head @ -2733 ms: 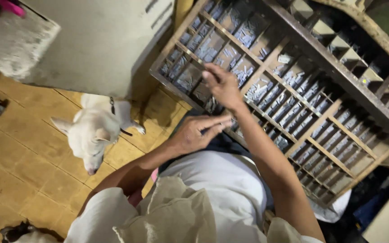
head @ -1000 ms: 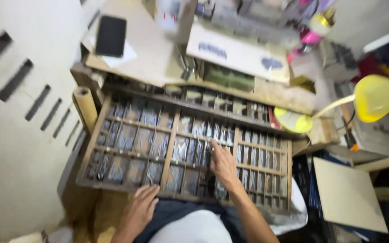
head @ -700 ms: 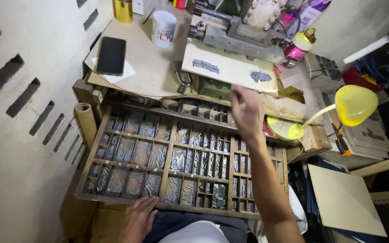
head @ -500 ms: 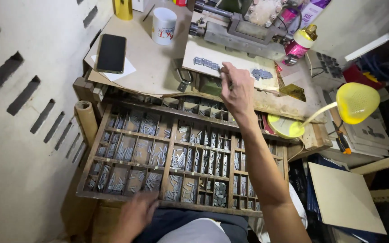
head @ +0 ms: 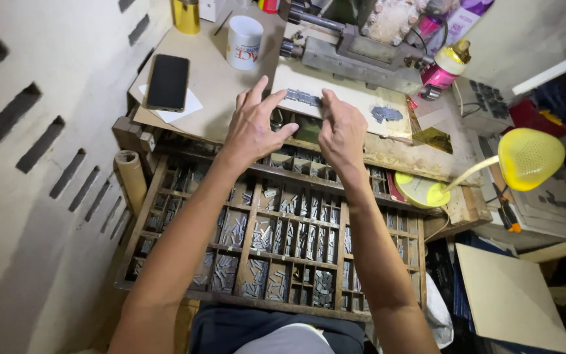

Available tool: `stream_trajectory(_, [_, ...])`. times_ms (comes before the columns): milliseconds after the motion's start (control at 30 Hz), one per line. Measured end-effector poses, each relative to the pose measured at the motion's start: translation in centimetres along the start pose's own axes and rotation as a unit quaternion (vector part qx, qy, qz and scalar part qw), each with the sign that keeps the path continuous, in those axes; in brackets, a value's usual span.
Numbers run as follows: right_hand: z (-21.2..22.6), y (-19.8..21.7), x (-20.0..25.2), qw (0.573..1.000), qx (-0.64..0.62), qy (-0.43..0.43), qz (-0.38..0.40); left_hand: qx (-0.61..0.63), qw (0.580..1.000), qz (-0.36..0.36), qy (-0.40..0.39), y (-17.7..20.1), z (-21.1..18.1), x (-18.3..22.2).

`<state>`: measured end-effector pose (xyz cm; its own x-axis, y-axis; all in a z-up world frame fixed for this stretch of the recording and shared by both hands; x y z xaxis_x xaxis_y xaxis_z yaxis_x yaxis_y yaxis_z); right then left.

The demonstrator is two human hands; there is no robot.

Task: Sorting and organizing metal letterpress type pieces into a wooden type case at a workstation.

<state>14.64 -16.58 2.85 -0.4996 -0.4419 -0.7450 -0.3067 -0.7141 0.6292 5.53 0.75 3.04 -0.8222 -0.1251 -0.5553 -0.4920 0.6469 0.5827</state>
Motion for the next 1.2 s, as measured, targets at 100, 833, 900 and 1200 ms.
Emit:
stream_trajectory(100, [-0.4,-0.5,-0.1,0.991,-0.083,-0.098,0.046,0.013,1.0,0.001,-0.006,-1.1,1.0,-0.3])
stream_trajectory(833, [-2.3,-1.2,-5.0,0.936,-0.079,-0.132,0.315,0.053,0.999,-0.005,0.006,-1.0,2.2,-0.4])
stream_trajectory(900, [-2.8,-1.8,-4.9,0.937,-0.068,-0.141,0.313,0.045,0.999,-0.005,0.007,-1.4,2.7,-0.5])
stream_trajectory(1200, [-4.1,-1.4,-4.6,0.942,-0.037,-0.145,0.302,0.043,0.999,-0.002,0.0,-0.5,1.6,0.3])
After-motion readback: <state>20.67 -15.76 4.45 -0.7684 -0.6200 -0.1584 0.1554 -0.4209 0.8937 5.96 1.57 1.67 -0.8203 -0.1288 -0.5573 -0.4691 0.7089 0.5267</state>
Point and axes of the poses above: each hand's wrist, its own x-axis away from the middle knuckle, its own y-axis out of the back of the hand, z = x × y, the point moved 6 cm from there along -x, towards the middle knuckle, and after that the axes turned 2 degrees about -y, right-handed, at the moved point
